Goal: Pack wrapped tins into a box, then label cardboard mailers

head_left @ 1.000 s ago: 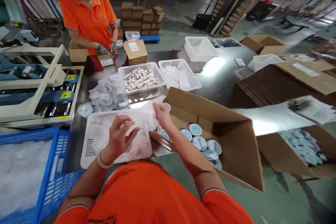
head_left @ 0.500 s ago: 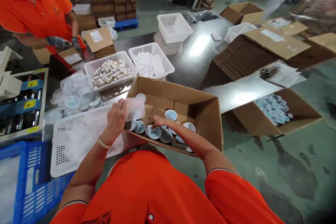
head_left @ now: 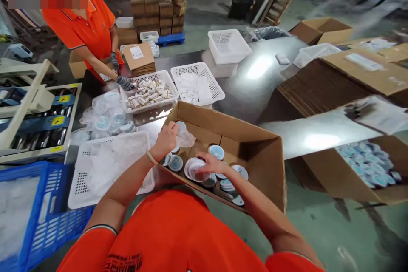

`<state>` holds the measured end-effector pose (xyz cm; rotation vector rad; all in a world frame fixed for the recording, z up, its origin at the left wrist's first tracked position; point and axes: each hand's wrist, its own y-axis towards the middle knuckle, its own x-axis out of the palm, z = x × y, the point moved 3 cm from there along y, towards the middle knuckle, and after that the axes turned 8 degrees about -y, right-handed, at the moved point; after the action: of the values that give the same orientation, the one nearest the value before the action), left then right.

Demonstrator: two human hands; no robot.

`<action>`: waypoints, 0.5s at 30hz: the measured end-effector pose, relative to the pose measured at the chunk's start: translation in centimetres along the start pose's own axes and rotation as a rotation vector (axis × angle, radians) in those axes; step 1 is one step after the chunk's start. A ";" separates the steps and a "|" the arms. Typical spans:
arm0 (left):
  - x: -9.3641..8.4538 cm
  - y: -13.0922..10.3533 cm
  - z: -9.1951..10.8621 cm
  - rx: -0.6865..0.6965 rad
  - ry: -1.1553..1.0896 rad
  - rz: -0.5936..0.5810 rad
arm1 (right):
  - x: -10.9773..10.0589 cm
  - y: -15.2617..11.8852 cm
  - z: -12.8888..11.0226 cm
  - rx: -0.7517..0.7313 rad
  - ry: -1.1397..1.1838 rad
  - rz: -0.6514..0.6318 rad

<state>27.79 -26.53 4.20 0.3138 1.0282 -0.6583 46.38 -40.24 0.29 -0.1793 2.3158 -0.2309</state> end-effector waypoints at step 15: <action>-1.4 -2.7 1.2 0.006 -0.406 0.206 | -1.3 5.3 -7.4 -0.082 -0.567 0.373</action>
<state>26.39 -28.70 6.20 0.2726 0.5968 -0.5113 41.51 -34.00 5.02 0.1356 1.7514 0.0965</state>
